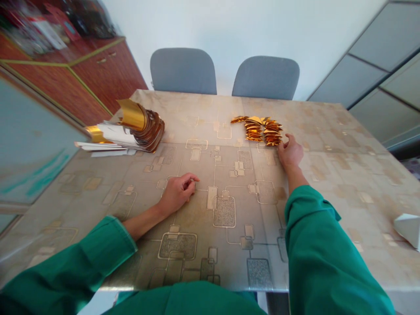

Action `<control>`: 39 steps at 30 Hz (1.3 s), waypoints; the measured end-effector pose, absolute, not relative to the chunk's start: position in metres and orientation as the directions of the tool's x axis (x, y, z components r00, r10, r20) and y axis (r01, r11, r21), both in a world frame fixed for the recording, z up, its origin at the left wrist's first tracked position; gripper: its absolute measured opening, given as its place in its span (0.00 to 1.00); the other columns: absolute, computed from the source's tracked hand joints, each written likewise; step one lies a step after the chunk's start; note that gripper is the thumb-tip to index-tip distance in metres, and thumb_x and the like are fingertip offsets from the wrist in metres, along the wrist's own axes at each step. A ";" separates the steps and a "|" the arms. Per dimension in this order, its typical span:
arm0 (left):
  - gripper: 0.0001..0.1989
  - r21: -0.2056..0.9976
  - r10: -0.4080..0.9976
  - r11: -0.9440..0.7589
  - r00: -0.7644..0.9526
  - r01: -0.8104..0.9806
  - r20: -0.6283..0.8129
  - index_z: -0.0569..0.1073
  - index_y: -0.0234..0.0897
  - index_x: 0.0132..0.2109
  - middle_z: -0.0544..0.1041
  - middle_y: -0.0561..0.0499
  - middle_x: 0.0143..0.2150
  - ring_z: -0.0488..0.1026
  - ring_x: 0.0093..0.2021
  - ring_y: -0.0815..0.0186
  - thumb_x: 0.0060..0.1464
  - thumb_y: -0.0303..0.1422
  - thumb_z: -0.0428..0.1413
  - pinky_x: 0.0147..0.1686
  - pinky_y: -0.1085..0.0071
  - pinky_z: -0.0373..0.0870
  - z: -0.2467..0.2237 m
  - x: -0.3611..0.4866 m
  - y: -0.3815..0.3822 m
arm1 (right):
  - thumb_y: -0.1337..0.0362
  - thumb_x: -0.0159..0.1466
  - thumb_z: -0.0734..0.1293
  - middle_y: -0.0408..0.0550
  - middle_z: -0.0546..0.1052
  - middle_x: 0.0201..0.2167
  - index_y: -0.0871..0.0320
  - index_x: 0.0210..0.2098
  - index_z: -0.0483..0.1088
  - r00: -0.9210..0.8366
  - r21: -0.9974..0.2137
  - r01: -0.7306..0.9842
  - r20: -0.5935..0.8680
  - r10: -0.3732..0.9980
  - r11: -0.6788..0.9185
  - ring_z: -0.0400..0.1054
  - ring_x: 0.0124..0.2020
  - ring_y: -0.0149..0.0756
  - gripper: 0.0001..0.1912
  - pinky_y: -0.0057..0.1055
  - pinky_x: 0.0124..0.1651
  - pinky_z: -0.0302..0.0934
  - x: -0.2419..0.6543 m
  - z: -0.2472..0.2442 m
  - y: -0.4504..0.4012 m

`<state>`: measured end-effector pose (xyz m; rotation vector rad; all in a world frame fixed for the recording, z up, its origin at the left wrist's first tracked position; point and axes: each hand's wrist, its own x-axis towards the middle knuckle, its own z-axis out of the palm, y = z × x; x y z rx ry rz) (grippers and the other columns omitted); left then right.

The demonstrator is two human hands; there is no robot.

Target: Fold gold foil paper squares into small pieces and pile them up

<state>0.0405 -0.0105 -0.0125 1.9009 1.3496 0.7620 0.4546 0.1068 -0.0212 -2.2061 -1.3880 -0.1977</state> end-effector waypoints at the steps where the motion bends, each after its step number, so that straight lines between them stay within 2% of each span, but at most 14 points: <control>1: 0.11 0.798 0.952 -0.237 0.294 0.555 0.078 0.76 0.36 0.40 0.70 0.58 0.20 0.66 0.17 0.74 0.56 0.26 0.49 0.23 0.79 0.60 -0.013 0.040 -0.010 | 0.64 0.57 0.62 0.52 0.77 0.29 0.61 0.56 0.71 0.469 -0.357 0.870 0.396 0.789 -0.339 0.65 0.28 0.41 0.27 0.35 0.34 0.58 0.452 -0.020 0.103; 4: 0.11 0.811 0.955 -0.232 0.284 0.537 0.085 0.76 0.35 0.40 0.71 0.58 0.20 0.65 0.16 0.74 0.56 0.26 0.49 0.21 0.79 0.59 -0.016 0.040 -0.010 | 0.64 0.57 0.60 0.51 0.75 0.27 0.62 0.53 0.73 0.508 -0.410 0.845 0.418 0.753 -0.342 0.65 0.28 0.41 0.25 0.35 0.35 0.58 0.440 -0.018 0.088; 10: 0.12 0.817 0.933 -0.285 0.342 0.502 0.115 0.77 0.36 0.43 0.75 0.56 0.23 0.69 0.19 0.73 0.59 0.28 0.50 0.23 0.78 0.64 -0.008 0.035 -0.001 | 0.64 0.54 0.59 0.44 0.71 0.21 0.62 0.44 0.77 0.641 -0.671 0.679 0.347 0.685 -0.296 0.63 0.23 0.36 0.22 0.33 0.32 0.57 0.393 -0.013 0.037; 15: 0.11 0.590 0.870 -0.448 0.177 0.672 0.459 0.79 0.38 0.45 0.81 0.53 0.35 0.74 0.31 0.70 0.61 0.31 0.52 0.36 0.74 0.70 0.029 0.000 0.034 | 0.59 0.56 0.61 0.42 0.69 0.22 0.61 0.41 0.77 0.549 -0.851 0.518 0.251 0.798 -0.089 0.60 0.23 0.32 0.19 0.30 0.28 0.55 0.336 -0.002 -0.005; 17: 0.11 0.457 0.776 -0.408 0.036 0.790 0.630 0.79 0.37 0.46 0.81 0.51 0.41 0.75 0.40 0.67 0.63 0.32 0.53 0.46 0.70 0.69 0.049 -0.031 0.060 | 0.58 0.57 0.63 0.40 0.68 0.21 0.61 0.39 0.77 0.497 -0.889 0.457 0.214 0.841 -0.043 0.59 0.22 0.31 0.18 0.29 0.27 0.54 0.317 0.002 -0.014; 19: 0.12 0.360 0.709 -0.288 -0.055 0.888 0.703 0.79 0.32 0.47 0.80 0.50 0.43 0.74 0.44 0.67 0.64 0.31 0.52 0.55 0.64 0.64 0.069 -0.069 0.093 | 0.57 0.57 0.63 0.40 0.67 0.21 0.60 0.38 0.77 0.434 -0.911 0.411 0.185 0.882 -0.011 0.57 0.21 0.30 0.16 0.28 0.27 0.52 0.303 0.005 -0.018; 22: 0.17 0.314 0.737 -0.193 -0.074 0.930 0.672 0.73 0.28 0.55 0.76 0.48 0.56 0.69 0.54 0.66 0.59 0.22 0.54 0.62 0.59 0.59 0.092 -0.123 0.144 | 0.57 0.58 0.64 0.39 0.66 0.21 0.60 0.37 0.77 0.346 -0.920 0.388 0.203 0.916 0.057 0.55 0.22 0.29 0.15 0.27 0.27 0.50 0.291 0.004 -0.018; 26: 0.29 0.266 0.856 -0.227 0.062 0.937 0.513 0.65 0.23 0.60 0.68 0.46 0.64 0.64 0.57 0.68 0.53 0.23 0.63 0.66 0.57 0.54 0.106 -0.156 0.191 | 0.58 0.60 0.64 0.39 0.67 0.21 0.59 0.37 0.78 0.246 -0.894 0.434 0.234 0.941 0.109 0.56 0.23 0.29 0.14 0.27 0.28 0.51 0.287 -0.002 -0.014; 29: 0.19 0.256 0.936 -0.067 -0.028 0.964 0.352 0.73 0.25 0.50 0.77 0.50 0.51 0.67 0.49 0.67 0.51 0.25 0.66 0.62 0.51 0.59 0.106 -0.153 0.204 | 0.58 0.60 0.63 0.39 0.67 0.21 0.58 0.36 0.78 0.239 -0.885 0.456 0.226 0.944 0.096 0.56 0.22 0.29 0.14 0.27 0.27 0.50 0.288 -0.006 -0.013; 31: 0.16 0.254 0.927 0.081 -0.166 0.964 0.336 0.76 0.25 0.43 0.78 0.50 0.44 0.69 0.47 0.64 0.51 0.31 0.68 0.58 0.46 0.62 0.104 -0.150 0.208 | 0.58 0.60 0.63 0.40 0.68 0.21 0.58 0.36 0.78 0.246 -0.877 0.472 0.228 0.942 0.089 0.56 0.22 0.29 0.14 0.27 0.28 0.51 0.290 -0.008 -0.012; 32: 0.19 0.248 0.909 0.103 -0.193 0.963 0.370 0.76 0.25 0.42 0.78 0.49 0.44 0.70 0.47 0.63 0.50 0.37 0.69 0.56 0.44 0.63 0.102 -0.149 0.211 | 0.58 0.60 0.63 0.40 0.68 0.21 0.58 0.36 0.78 0.246 -0.874 0.478 0.229 0.942 0.087 0.57 0.22 0.29 0.14 0.27 0.28 0.51 0.291 -0.009 -0.012; 34: 0.33 0.214 0.868 0.023 -0.126 0.977 0.481 0.75 0.24 0.42 0.76 0.47 0.49 0.69 0.51 0.61 0.45 0.54 0.66 0.56 0.44 0.64 0.097 -0.153 0.218 | 0.58 0.60 0.63 0.40 0.68 0.21 0.58 0.37 0.78 0.243 -0.871 0.484 0.229 0.943 0.087 0.57 0.22 0.29 0.14 0.27 0.28 0.51 0.291 -0.009 -0.012; 36: 0.47 0.144 0.836 -0.139 0.038 0.980 0.548 0.75 0.26 0.45 0.73 0.46 0.54 0.68 0.54 0.60 0.38 0.69 0.57 0.55 0.47 0.65 0.090 -0.162 0.230 | 0.58 0.60 0.63 0.40 0.68 0.21 0.58 0.37 0.78 0.236 -0.869 0.486 0.227 0.945 0.088 0.57 0.23 0.29 0.14 0.26 0.28 0.52 0.291 -0.010 -0.012; 39: 0.55 0.145 0.855 -0.142 0.048 0.979 0.516 0.77 0.29 0.31 0.75 0.53 0.30 0.72 0.43 0.65 0.25 0.79 0.40 0.51 0.45 0.68 0.081 -0.175 0.251 | 0.58 0.60 0.63 0.40 0.69 0.22 0.58 0.37 0.78 0.231 -0.869 0.488 0.219 0.948 0.082 0.58 0.23 0.30 0.14 0.26 0.28 0.52 0.292 -0.010 -0.012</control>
